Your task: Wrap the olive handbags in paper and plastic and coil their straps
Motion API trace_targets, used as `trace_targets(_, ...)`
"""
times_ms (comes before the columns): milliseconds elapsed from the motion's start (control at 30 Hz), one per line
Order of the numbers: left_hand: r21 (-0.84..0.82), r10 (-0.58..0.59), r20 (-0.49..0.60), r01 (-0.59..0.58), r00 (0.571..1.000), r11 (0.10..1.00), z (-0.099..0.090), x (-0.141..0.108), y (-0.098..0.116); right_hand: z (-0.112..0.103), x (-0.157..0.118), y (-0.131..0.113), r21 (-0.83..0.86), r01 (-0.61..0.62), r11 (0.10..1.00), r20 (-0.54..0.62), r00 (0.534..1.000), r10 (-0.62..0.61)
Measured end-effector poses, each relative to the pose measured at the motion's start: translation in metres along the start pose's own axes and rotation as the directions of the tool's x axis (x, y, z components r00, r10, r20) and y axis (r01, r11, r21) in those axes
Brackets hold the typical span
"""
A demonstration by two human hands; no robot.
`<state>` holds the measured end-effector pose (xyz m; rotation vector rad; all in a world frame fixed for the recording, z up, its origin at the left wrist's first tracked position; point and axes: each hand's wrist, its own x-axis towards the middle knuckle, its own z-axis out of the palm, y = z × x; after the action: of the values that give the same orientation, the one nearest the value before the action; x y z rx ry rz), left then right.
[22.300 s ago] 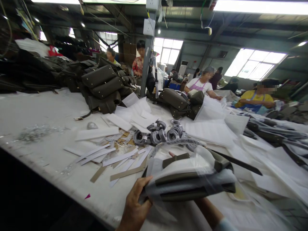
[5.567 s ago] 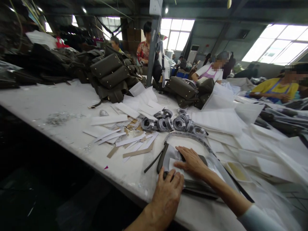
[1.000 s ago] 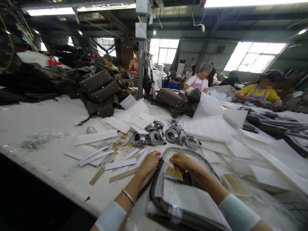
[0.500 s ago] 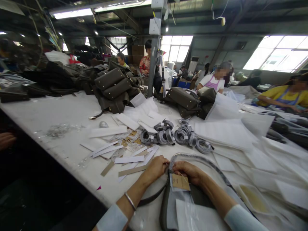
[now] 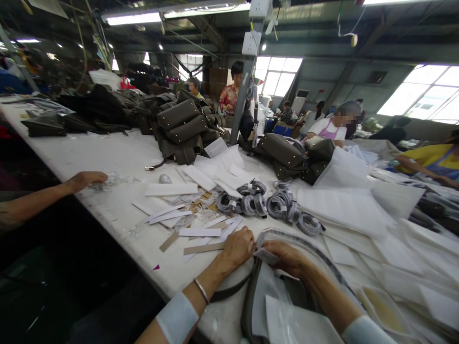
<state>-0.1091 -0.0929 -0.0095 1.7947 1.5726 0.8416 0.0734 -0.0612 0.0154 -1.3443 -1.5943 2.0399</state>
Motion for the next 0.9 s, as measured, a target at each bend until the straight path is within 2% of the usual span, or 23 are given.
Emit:
trace_targets(100, -0.141, -0.050, -0.027, 0.045, 0.998, 0.989, -0.005, 0.004, -0.006, 0.000, -0.009, -0.003, 0.105, 0.010, 0.994, -0.124, 0.992, 0.003)
trace_targets(200, -0.340, -0.080, 0.051, 0.093, 0.995, 0.936, -0.008, 0.007, -0.011, 0.007, -0.018, -0.004, 0.183, 0.103, 0.978, -0.249, 0.967, -0.056)
trace_targets(267, -0.464, -0.077, 0.093, 0.112, 0.993, 0.879, -0.007, 0.008, -0.013, 0.012, -0.026, -0.005, 0.159, 0.142, 0.977, -0.243, 0.965, -0.101)
trace_targets(367, -0.587, -0.085, 0.094, 0.124, 0.992, 0.800, -0.005, 0.007, -0.014, 0.014, -0.036, -0.005, 0.095, 0.162, 0.982, -0.179, 0.973, -0.143)
trace_targets(467, -0.647, -0.118, 0.081, 0.142, 0.990, 0.749, -0.002, 0.007, -0.014, 0.011, -0.036, -0.002, -0.029, 0.200, 0.979, -0.155, 0.967, -0.202)
trace_targets(567, -0.680, -0.151, 0.061, 0.152, 0.987, 0.717, 0.000, 0.010, -0.015, 0.011, -0.026, 0.002, -0.252, 0.262, 0.932, -0.164, 0.937, -0.308)
trace_targets(667, -0.697, -0.182, 0.024, 0.147, 0.983, 0.702, 0.002, 0.011, -0.016, 0.020, -0.016, 0.002, -0.524, 0.290, 0.801, -0.183, 0.880, -0.439)
trace_targets(733, -0.702, -0.196, -0.008, 0.134, 0.981, 0.699, 0.003, 0.012, -0.016, 0.027, -0.012, -0.001, -0.661, 0.314, 0.681, -0.135, 0.843, -0.521)
trace_targets(800, -0.706, -0.202, -0.030, 0.122, 0.979, 0.697, 0.003, 0.011, -0.016, 0.032, -0.010, -0.005, -0.722, 0.338, 0.604, -0.068, 0.834, -0.548)
trace_targets(900, -0.708, -0.207, -0.036, 0.121, 0.978, 0.695, 0.003, 0.010, -0.016, 0.032, -0.009, -0.008, -0.726, 0.355, 0.589, -0.027, 0.841, -0.541)
